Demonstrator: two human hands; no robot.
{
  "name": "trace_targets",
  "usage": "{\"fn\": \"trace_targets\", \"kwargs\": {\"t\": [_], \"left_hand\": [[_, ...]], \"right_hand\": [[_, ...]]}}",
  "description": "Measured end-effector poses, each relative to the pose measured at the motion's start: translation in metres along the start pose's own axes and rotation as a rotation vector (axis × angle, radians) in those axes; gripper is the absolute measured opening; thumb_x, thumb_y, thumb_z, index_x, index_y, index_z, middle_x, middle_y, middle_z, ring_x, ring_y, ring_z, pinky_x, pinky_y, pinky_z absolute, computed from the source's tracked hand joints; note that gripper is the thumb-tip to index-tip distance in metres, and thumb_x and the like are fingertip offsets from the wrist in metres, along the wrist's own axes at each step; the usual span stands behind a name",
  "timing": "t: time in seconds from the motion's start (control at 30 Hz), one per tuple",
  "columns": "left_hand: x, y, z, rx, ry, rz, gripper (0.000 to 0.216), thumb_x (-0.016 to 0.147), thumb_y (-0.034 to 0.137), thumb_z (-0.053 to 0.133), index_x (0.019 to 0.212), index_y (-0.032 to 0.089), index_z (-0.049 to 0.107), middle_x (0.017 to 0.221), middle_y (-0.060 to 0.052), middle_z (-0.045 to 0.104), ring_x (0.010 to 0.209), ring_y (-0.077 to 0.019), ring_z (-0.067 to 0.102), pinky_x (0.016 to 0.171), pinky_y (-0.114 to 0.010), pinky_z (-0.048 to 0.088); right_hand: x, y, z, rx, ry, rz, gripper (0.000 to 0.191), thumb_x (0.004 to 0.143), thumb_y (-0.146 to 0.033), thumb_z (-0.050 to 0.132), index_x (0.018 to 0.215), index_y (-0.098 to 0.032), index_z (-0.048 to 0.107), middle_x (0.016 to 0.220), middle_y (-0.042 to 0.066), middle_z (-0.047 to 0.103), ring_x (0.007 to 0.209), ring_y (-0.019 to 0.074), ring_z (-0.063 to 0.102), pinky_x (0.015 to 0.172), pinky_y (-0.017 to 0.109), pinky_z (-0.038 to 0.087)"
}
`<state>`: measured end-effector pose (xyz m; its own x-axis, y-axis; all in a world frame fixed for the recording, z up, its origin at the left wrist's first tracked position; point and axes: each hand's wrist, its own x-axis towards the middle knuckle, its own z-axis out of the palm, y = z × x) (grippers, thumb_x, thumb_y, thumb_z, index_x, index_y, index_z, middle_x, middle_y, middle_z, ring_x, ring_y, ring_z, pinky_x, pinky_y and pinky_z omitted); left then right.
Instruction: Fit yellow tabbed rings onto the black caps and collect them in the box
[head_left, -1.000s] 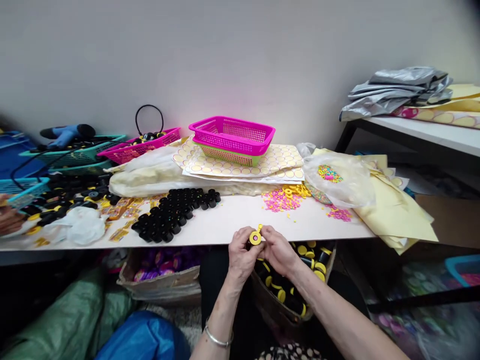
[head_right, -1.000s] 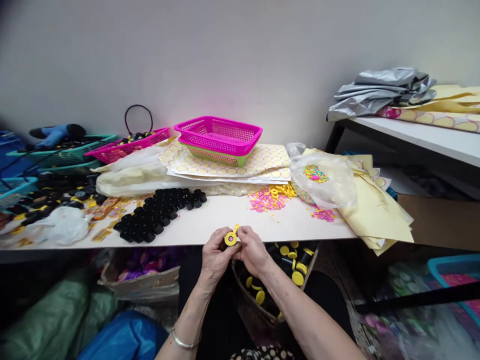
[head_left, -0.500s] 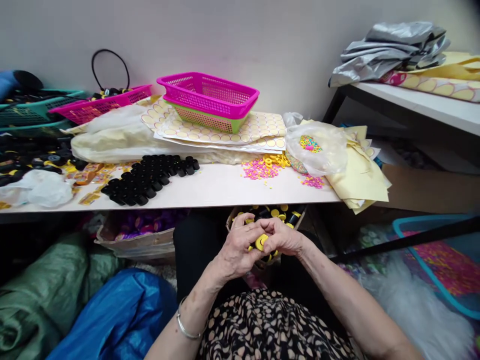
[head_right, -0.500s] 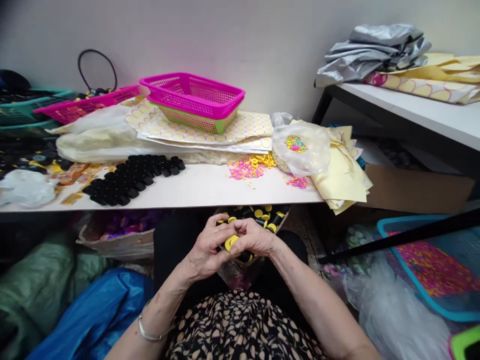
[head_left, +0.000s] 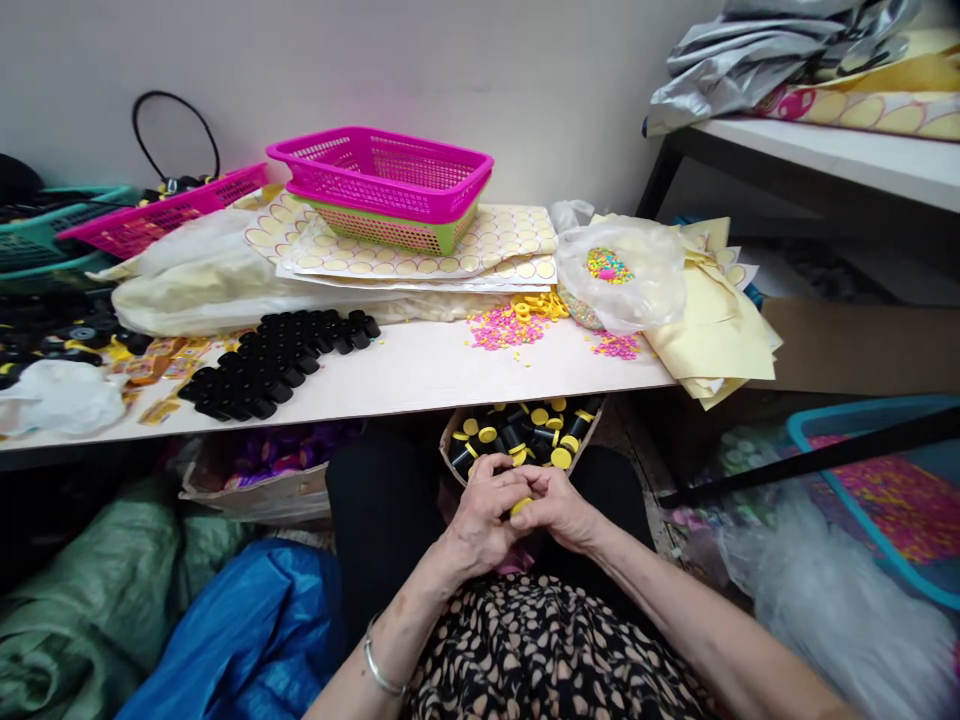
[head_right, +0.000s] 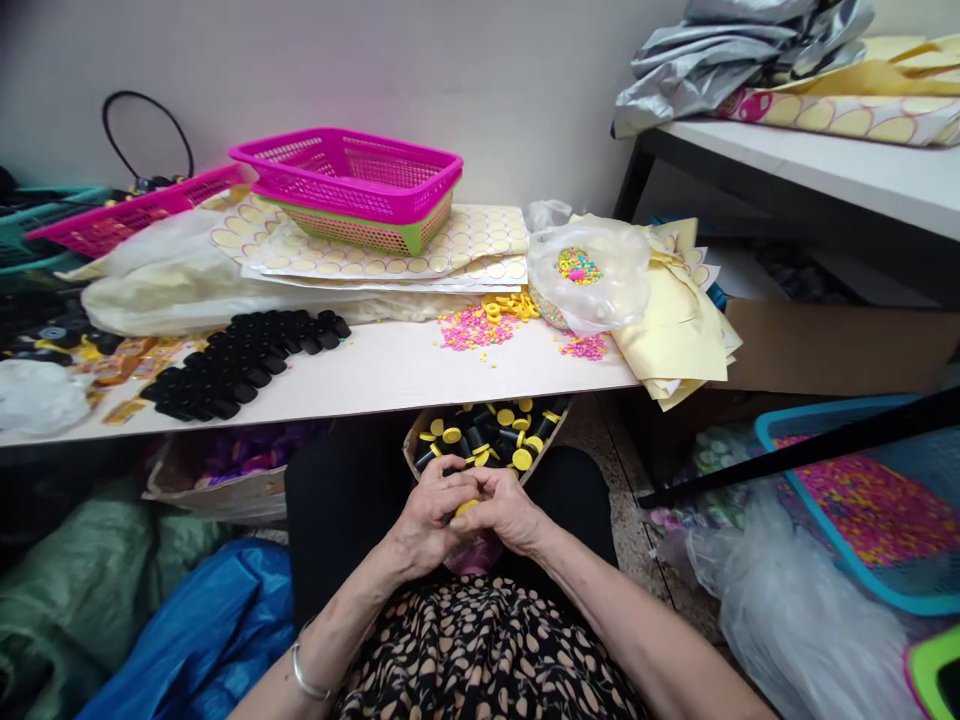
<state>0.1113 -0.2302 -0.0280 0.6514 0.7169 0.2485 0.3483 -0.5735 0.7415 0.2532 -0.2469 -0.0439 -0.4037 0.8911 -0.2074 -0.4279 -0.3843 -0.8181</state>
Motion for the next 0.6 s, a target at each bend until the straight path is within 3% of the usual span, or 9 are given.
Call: {"fn": "trace_targets", "kwargs": {"t": [0.1,0.27,0.43,0.6], "left_hand": [[0.0,0.001,-0.002,-0.045,0.01,-0.019,0.011,0.07,0.026,0.063,0.079,0.021,0.067,0.076,-0.004,0.065,0.087,-0.021,0.053,0.098,-0.04,0.031],[0.005,0.008,0.002,-0.118,0.07,-0.034,0.017,0.069,0.029,0.065,0.084,0.02,0.068,0.082,-0.005,0.065,0.095,-0.0223,0.05,0.098,-0.039,0.032],[0.002,0.003,0.016,-0.083,0.062,-0.029,0.012,0.071,0.029,0.063,0.077,0.02,0.067,0.068,-0.002,0.061,0.072,-0.0158,0.054,0.101,-0.04,0.028],[-0.005,-0.007,0.019,-0.08,0.093,-0.062,0.015,0.069,0.03,0.064,0.079,0.019,0.067,0.072,-0.003,0.063,0.079,-0.0181,0.055,0.098,-0.04,0.031]], "right_hand": [[-0.004,0.003,-0.007,0.028,-0.06,0.053,0.051,0.047,-0.017,0.078,0.095,-0.015,0.064,0.084,0.002,0.063,0.075,0.0136,0.055,0.063,0.023,0.043],[-0.01,-0.003,-0.012,0.044,-0.032,0.052,0.052,0.045,-0.016,0.079,0.095,-0.016,0.063,0.084,0.0,0.061,0.075,0.0117,0.052,0.062,0.02,0.041],[-0.013,0.004,-0.005,0.005,0.081,0.026,0.032,0.05,-0.021,0.078,0.079,-0.013,0.065,0.07,-0.001,0.06,0.062,0.0099,0.051,0.056,0.021,0.04],[-0.01,0.018,0.002,0.04,0.18,-0.018,0.033,0.053,-0.023,0.078,0.082,-0.014,0.066,0.072,0.001,0.062,0.064,0.0113,0.053,0.057,0.022,0.041]]}}
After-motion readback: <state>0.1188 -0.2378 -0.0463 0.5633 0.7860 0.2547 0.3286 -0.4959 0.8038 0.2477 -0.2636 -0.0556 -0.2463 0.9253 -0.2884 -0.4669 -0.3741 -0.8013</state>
